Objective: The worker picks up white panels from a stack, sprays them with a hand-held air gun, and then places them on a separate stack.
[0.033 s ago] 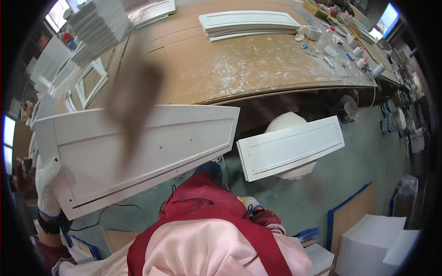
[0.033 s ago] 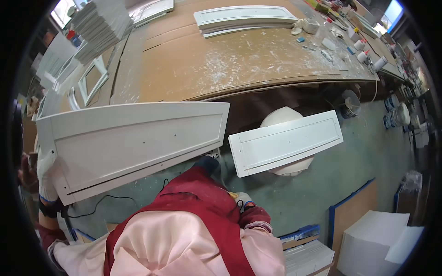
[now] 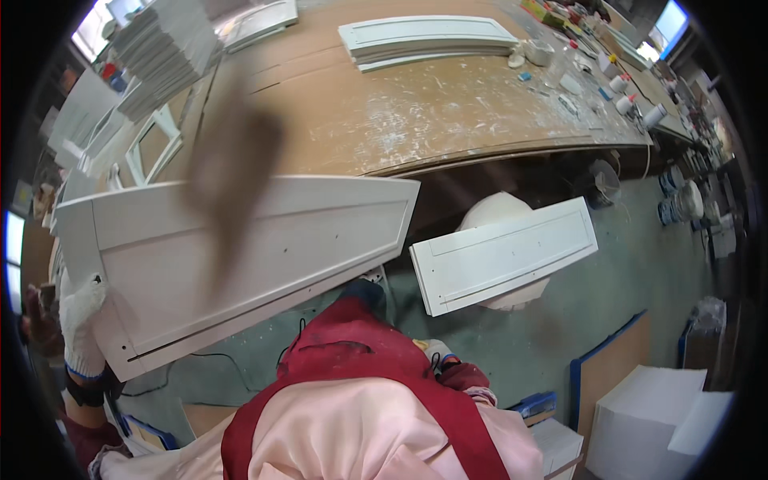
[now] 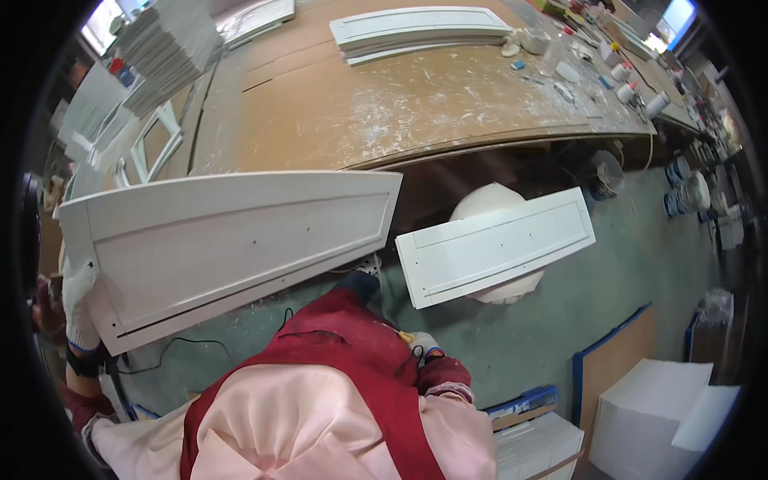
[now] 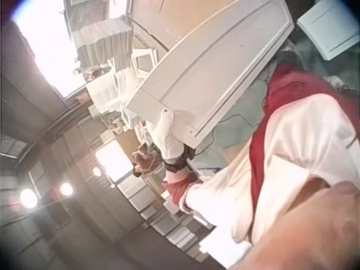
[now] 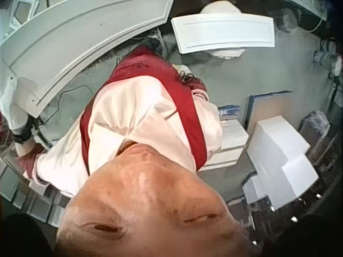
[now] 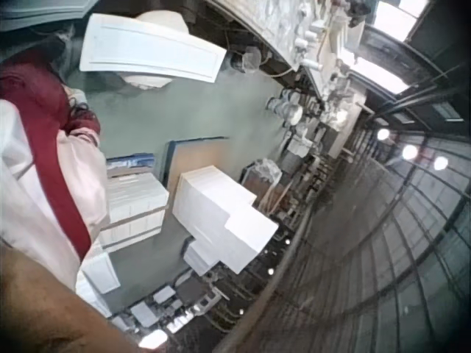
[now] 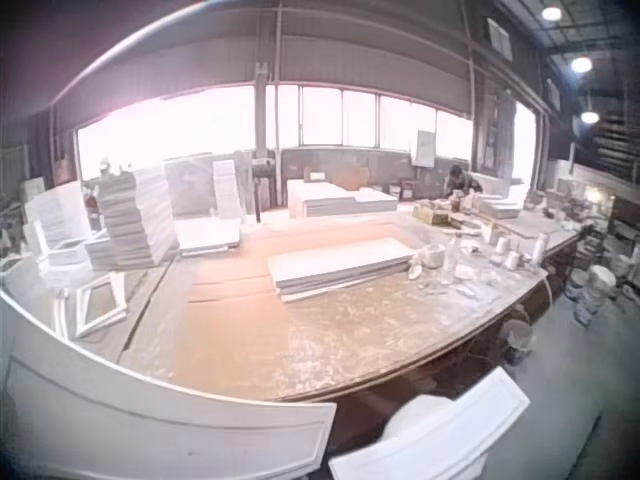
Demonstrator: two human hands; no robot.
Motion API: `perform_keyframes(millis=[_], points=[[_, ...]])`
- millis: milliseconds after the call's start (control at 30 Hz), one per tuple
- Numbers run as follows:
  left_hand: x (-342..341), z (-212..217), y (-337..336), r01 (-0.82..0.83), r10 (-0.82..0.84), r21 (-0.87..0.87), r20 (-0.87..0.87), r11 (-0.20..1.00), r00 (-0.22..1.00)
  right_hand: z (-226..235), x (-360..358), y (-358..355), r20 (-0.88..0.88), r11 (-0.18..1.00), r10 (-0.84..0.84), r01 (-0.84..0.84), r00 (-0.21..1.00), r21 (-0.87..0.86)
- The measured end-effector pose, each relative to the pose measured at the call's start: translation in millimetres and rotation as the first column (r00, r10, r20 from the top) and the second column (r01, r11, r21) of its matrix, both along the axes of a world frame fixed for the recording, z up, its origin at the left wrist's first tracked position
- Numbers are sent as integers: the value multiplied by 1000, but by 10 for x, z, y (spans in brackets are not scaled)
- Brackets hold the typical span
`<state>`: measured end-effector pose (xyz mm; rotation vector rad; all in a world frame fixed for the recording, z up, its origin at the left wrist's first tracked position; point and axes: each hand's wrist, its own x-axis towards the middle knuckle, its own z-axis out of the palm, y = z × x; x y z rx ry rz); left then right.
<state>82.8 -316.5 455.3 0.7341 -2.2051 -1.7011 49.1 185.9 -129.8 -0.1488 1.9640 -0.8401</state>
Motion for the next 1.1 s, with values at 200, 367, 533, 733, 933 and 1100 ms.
perform_keyframes(millis=[200,367,533,733,933,1100], points=[[-1320,-495,-502,227,-212,216,-93,950,973,652,-421,-438,-11,926,-363,362,932,106],[-2709,-936,-356,366,-298,295,-252,883,921,484,-422,-531,-36,800,-509,488,860,350],[-4148,-1391,324,267,-43,618,-352,740,935,110,-40,-525,-169,737,-562,583,810,343],[-5940,-2201,107,519,-80,770,-531,371,844,947,66,-986,-66,575,-772,739,632,351],[-7428,-2907,-43,468,-227,800,-410,375,883,537,475,-1073,85,606,-761,660,643,444],[-7769,-3093,-192,427,-257,831,-353,357,900,1149,210,-1208,136,553,-800,632,584,543]])
